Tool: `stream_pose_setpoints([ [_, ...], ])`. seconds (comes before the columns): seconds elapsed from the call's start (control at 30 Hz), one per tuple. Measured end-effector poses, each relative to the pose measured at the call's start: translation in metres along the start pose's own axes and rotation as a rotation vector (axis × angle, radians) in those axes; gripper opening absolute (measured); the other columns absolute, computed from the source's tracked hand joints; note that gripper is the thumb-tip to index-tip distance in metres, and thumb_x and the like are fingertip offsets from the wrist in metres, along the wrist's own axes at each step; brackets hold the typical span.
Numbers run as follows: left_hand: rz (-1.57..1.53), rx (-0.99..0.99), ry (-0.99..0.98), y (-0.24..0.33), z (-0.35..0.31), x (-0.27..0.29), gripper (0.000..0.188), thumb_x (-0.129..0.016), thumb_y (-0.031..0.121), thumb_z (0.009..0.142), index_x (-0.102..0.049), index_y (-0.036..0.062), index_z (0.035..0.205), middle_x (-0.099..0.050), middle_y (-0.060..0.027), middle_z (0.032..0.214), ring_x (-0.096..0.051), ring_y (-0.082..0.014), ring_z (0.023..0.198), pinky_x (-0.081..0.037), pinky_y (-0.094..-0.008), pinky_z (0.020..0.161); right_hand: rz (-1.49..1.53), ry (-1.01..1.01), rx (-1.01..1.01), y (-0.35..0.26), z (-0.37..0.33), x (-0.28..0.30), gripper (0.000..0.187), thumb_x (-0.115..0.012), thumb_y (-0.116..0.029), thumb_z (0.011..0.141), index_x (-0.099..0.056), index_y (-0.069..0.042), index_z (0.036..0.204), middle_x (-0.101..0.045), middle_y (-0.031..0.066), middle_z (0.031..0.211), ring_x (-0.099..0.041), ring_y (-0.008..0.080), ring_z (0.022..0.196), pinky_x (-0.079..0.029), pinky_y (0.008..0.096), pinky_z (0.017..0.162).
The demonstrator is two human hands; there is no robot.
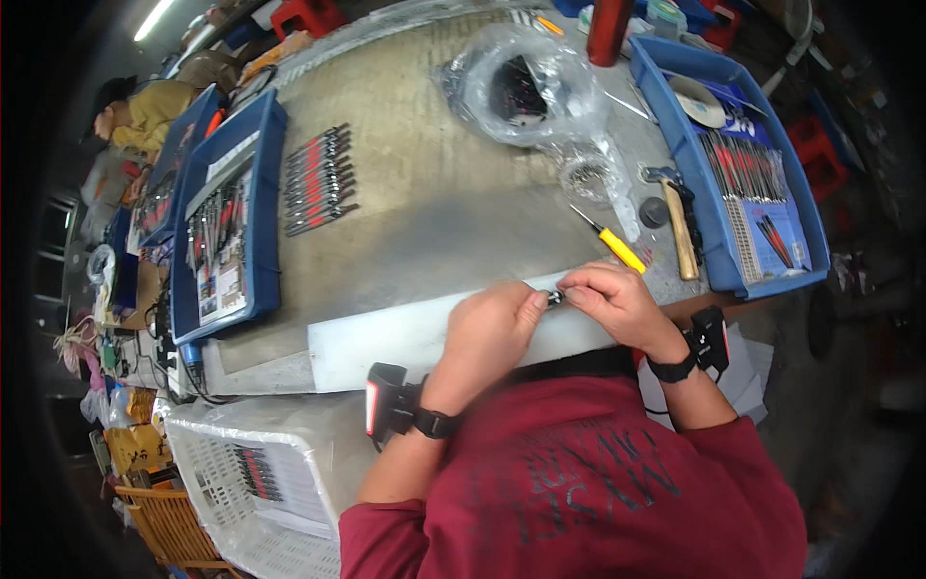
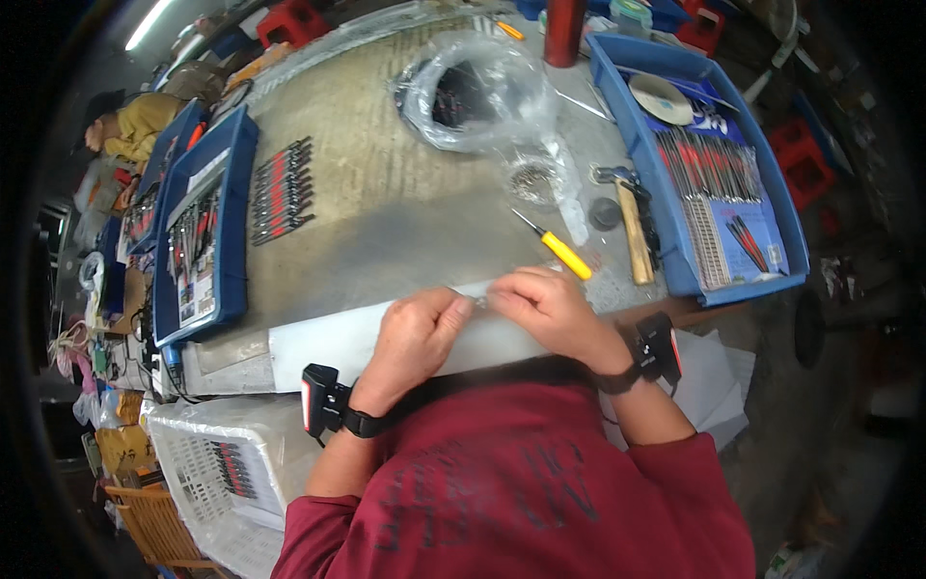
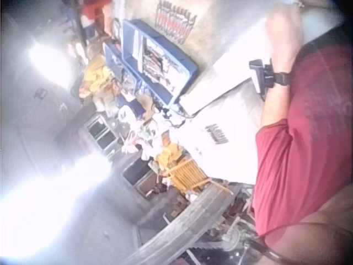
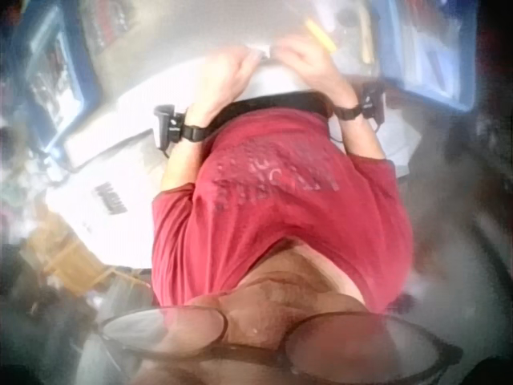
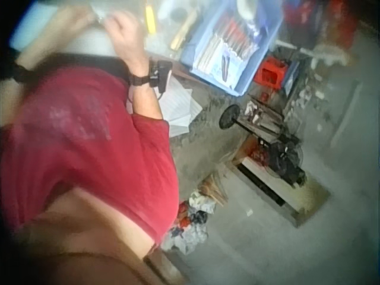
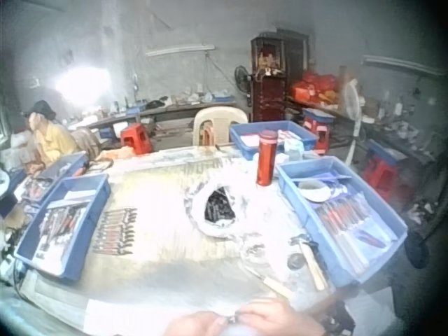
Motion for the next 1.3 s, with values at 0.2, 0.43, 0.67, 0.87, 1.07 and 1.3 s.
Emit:
stream_pose_setpoints([
  [0.2, 0.096, -0.116, 0.021, 0.006, 0.001, -0.005, 0.025, -0.056, 0.024, 0.089, -0.060, 0.0022, 0.076, -0.062, -0.0186, 0.075, -0.061, -0.0379, 0.068, -0.048, -0.0457, 0.060, -0.028, 0.003, -0.131, -0.004, 0.001, -0.009, 0.013, -0.063, -0.011, 0.082, -0.062, 0.002, 0.080, -0.059, 0.0143, 0.072, -0.057, 0.0286, 0.067, -0.044, 0.0355, 0.060],
  [0.43, 0.028, -0.133, -0.024, 0.009, 0.003, -0.002, 0.018, -0.059, 0.019, 0.086, -0.062, 0.0020, 0.088, -0.062, -0.0176, 0.078, -0.059, -0.0374, 0.073, -0.047, -0.0447, 0.064, -0.104, 0.106, -0.097, -0.006, 0.000, -0.008, 0.010, -0.061, -0.007, 0.082, -0.061, 0.003, 0.078, -0.056, 0.0135, 0.068, -0.054, 0.0275, 0.063, -0.041, 0.0364, 0.056],
  [0.67, 0.053, -0.123, -0.064, -0.004, 0.010, 0.013, 0.026, -0.064, 0.017, 0.083, -0.058, 0.0023, 0.103, -0.063, -0.0183, 0.088, -0.061, -0.0376, 0.081, -0.048, -0.0449, 0.068, 0.053, 0.143, -0.197, 0.013, -0.005, -0.012, 0.020, -0.058, -0.007, 0.084, -0.062, 0.003, 0.101, -0.063, 0.0158, 0.083, -0.061, 0.0265, 0.076, -0.047, 0.0330, 0.068],
  [0.87, 0.373, -0.117, 0.293, -0.056, 0.026, 0.070, 0.018, -0.063, 0.017, 0.083, -0.057, 0.0056, 0.096, -0.063, -0.0166, 0.081, -0.061, -0.0366, 0.075, -0.049, -0.0437, 0.063, 0.006, 0.126, -0.204, 0.017, -0.011, -0.017, 0.026, -0.057, -0.009, 0.086, -0.060, 0.002, 0.109, -0.062, 0.0167, 0.083, -0.060, 0.0286, 0.077, -0.047, 0.0350, 0.070],
  [1.07, 0.650, -0.022, 0.508, -0.120, 0.026, 0.116, 0.011, -0.064, 0.014, 0.080, -0.059, 0.0079, 0.088, -0.061, -0.0131, 0.078, -0.058, -0.0350, 0.074, -0.046, -0.0449, 0.063, -0.096, 0.118, -0.109, 0.010, -0.011, -0.017, 0.023, -0.058, -0.010, 0.085, -0.061, 0.001, 0.105, -0.060, 0.0177, 0.080, -0.058, 0.0326, 0.074, -0.045, 0.0392, 0.067],
  [1.3, 0.865, 0.079, 0.479, -0.156, 0.023, 0.132, 0.011, -0.066, 0.016, 0.079, -0.064, 0.0108, 0.087, -0.060, -0.0059, 0.087, -0.054, -0.0258, 0.086, -0.042, -0.0381, 0.072, -0.100, 0.126, -0.082, 0.012, -0.011, -0.017, 0.021, -0.059, -0.009, 0.083, -0.062, 0.001, 0.101, -0.060, 0.0178, 0.079, -0.058, 0.0341, 0.074, -0.045, 0.0406, 0.066],
])
Point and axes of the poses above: each hand's wrist, its own z-axis towards the middle knuckle, its own x-axis out of the back of the hand, y = z × x, the point moved 5 cm from there along z, towards the middle knuckle
